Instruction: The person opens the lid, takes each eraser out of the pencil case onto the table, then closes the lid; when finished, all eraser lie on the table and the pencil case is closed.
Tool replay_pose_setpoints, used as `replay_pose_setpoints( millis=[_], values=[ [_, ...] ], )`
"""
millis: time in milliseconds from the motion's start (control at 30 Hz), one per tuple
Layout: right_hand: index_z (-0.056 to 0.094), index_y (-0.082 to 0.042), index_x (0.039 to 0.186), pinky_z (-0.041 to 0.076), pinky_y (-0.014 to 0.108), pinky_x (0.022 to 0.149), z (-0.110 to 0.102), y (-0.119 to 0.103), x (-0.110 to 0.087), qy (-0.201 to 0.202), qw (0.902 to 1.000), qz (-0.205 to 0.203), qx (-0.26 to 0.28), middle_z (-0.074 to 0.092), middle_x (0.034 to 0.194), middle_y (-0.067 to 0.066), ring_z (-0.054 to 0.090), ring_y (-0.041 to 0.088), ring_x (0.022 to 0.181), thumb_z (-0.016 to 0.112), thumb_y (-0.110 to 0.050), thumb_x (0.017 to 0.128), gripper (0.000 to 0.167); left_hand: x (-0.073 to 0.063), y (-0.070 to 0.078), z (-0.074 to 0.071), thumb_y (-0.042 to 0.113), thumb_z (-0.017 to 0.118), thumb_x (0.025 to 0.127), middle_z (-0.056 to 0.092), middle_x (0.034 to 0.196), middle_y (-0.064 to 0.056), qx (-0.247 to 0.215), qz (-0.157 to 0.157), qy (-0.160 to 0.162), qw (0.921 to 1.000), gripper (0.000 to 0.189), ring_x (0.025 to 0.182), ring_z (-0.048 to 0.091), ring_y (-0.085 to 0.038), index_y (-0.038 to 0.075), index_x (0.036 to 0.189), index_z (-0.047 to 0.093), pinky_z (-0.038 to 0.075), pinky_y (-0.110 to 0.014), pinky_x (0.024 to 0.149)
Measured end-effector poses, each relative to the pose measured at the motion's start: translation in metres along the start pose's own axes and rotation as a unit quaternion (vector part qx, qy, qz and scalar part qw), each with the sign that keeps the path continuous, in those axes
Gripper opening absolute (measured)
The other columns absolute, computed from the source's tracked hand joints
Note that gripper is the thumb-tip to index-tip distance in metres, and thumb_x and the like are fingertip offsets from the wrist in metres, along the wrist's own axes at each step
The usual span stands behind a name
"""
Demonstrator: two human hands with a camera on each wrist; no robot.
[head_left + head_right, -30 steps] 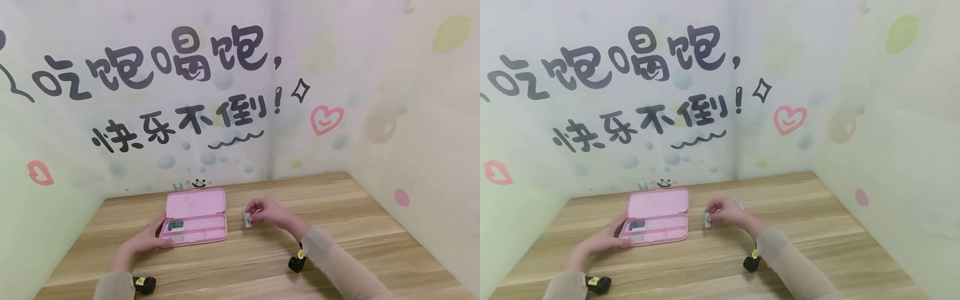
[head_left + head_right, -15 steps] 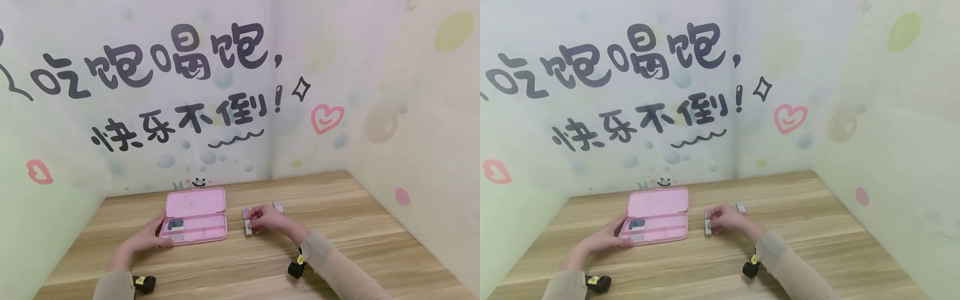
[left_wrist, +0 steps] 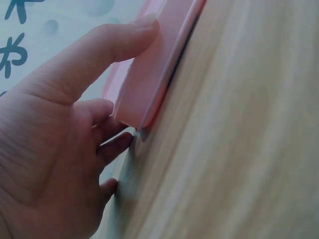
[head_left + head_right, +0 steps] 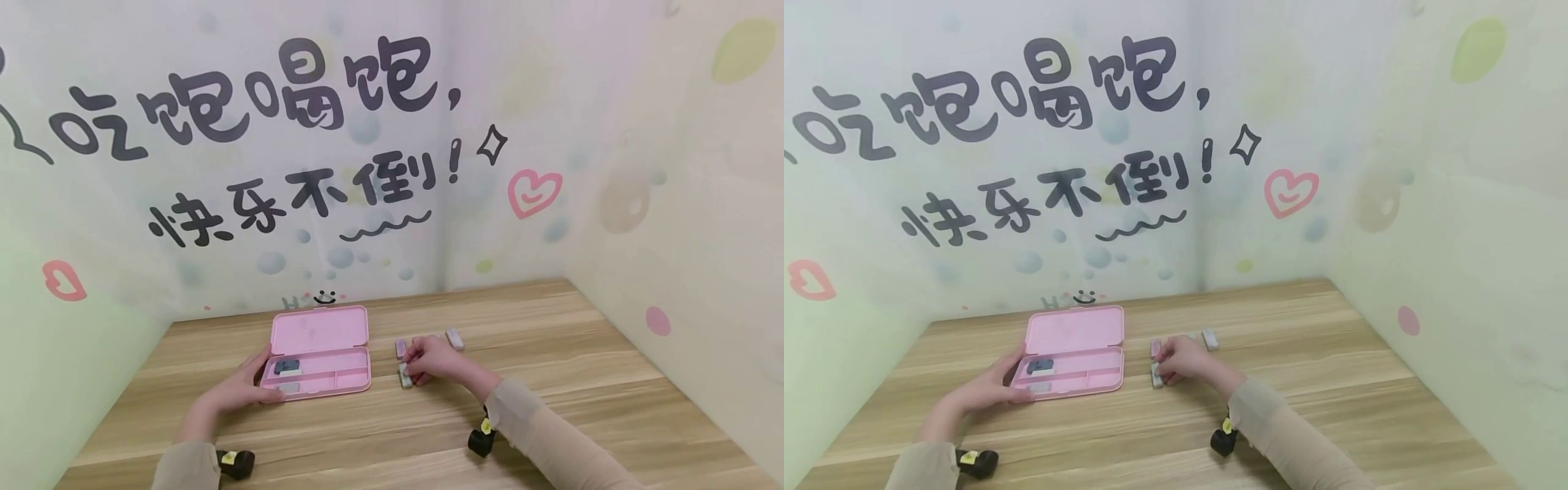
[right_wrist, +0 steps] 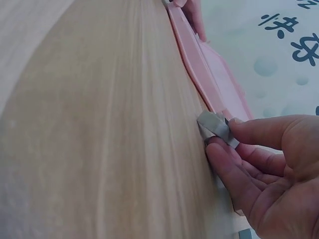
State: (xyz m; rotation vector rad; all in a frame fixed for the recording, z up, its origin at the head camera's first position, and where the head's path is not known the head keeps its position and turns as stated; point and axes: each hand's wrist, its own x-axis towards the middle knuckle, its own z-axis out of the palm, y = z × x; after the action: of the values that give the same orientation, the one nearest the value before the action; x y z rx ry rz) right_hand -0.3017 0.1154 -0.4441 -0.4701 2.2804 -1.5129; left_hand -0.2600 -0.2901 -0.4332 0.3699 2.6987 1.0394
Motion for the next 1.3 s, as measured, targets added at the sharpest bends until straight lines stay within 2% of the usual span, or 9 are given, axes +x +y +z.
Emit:
replay_pose_setpoints(
  millis=[367,633,767,933,1100,1300],
  values=[
    [0.066,0.001,0.083,0.054,0.028,0.049,0.004,-0.008,0.001,0.023,0.9947,-0.005,-0.100,0.063,0.066,0.004,0.060,0.011,0.053,0.072,0.003,0.081,0.006,0.000,-0.001,-0.001,0.042,0.079,0.075,0.008,0.157,-0.029,-0.001,0.001,0.000,1.0000,0.115,0.140,0.007,-0.051,0.002,0.155,0.005,0.013,-0.070,0.106],
    [0.065,-0.002,0.084,0.052,0.026,0.048,0.003,-0.012,-0.002,0.021,0.9913,-0.007,-0.129,0.061,0.064,0.003,0.057,0.011,0.052,0.072,-0.001,0.083,0.008,0.000,-0.002,-0.001,0.042,0.079,0.075,0.008,0.156,-0.029,-0.001,0.001,0.003,1.0000,0.115,0.140,0.007,-0.051,0.002,0.155,0.006,0.013,-0.070,0.106],
    [0.064,-0.005,0.084,0.050,0.025,0.046,0.003,-0.022,-0.002,0.019,0.9874,-0.018,-0.156,0.060,0.066,0.001,0.056,0.011,0.051,0.073,-0.005,0.083,0.008,0.000,-0.002,-0.001,0.043,0.079,0.075,0.008,0.157,-0.029,-0.003,0.005,0.004,1.0000,0.115,0.140,0.007,-0.051,0.002,0.154,0.007,0.013,-0.070,0.106],
    [0.066,-0.010,0.085,0.045,0.023,0.048,0.007,-0.043,0.007,-0.003,0.9738,-0.058,-0.220,0.059,0.068,-0.003,0.053,0.009,0.052,0.072,-0.010,0.084,0.006,0.000,-0.003,-0.001,0.045,0.079,0.073,0.008,0.157,-0.028,-0.002,0.005,0.010,0.9999,0.117,0.140,0.007,-0.050,0.003,0.155,0.007,0.013,-0.070,0.105],
    [0.069,-0.013,0.092,0.045,0.022,0.058,0.021,-0.066,0.025,-0.059,0.9538,-0.108,-0.274,0.060,0.076,-0.006,0.053,0.006,0.064,0.072,-0.013,0.083,0.010,-0.001,-0.005,-0.002,0.044,0.080,0.073,0.007,0.157,-0.028,-0.002,0.004,0.009,1.0000,0.117,0.140,0.007,-0.051,0.003,0.155,0.007,0.014,-0.070,0.105],
    [0.070,-0.009,0.107,0.047,0.021,0.067,0.045,-0.089,0.048,-0.134,0.9311,-0.152,-0.303,0.061,0.085,-0.007,0.055,0.006,0.078,0.075,-0.014,0.085,0.023,0.001,-0.006,-0.001,0.044,0.080,0.073,0.008,0.157,-0.028,-0.004,0.008,0.007,0.9999,0.118,0.141,0.008,-0.050,0.003,0.155,0.007,0.014,-0.070,0.106]
  ],
)
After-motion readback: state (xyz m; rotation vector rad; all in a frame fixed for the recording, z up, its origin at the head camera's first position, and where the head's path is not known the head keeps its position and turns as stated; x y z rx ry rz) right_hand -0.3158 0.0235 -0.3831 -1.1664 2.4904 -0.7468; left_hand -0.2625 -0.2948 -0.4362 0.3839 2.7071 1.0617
